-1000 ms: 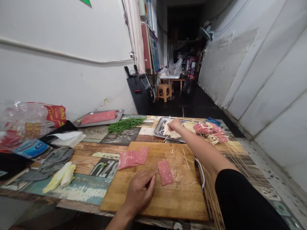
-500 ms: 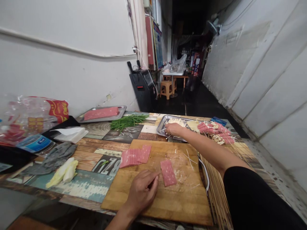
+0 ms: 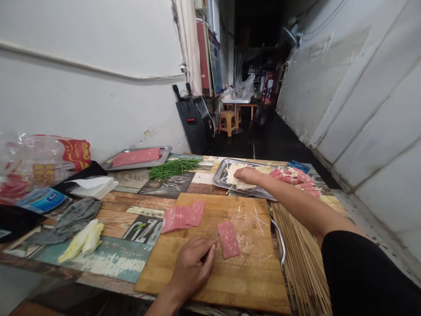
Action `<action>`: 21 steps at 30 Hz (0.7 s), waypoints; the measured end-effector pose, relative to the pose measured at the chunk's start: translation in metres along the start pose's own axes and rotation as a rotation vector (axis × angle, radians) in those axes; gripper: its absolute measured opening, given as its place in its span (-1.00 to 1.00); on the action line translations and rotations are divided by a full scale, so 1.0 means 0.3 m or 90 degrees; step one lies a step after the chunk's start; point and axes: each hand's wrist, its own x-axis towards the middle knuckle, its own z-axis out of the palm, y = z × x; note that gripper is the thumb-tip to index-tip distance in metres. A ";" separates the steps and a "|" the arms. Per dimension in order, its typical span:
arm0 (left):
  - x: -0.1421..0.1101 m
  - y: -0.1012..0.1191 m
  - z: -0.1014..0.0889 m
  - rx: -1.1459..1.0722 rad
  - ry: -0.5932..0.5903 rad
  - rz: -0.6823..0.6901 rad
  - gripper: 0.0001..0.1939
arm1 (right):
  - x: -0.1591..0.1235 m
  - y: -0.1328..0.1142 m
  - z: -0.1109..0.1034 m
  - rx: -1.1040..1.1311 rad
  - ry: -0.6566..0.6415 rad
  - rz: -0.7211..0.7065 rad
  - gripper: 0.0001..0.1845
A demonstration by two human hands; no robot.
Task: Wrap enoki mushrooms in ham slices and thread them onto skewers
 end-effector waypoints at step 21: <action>0.576 -0.201 0.208 0.186 -0.113 -0.154 -0.69 | 0.012 -0.004 0.067 0.034 0.200 0.008 -0.84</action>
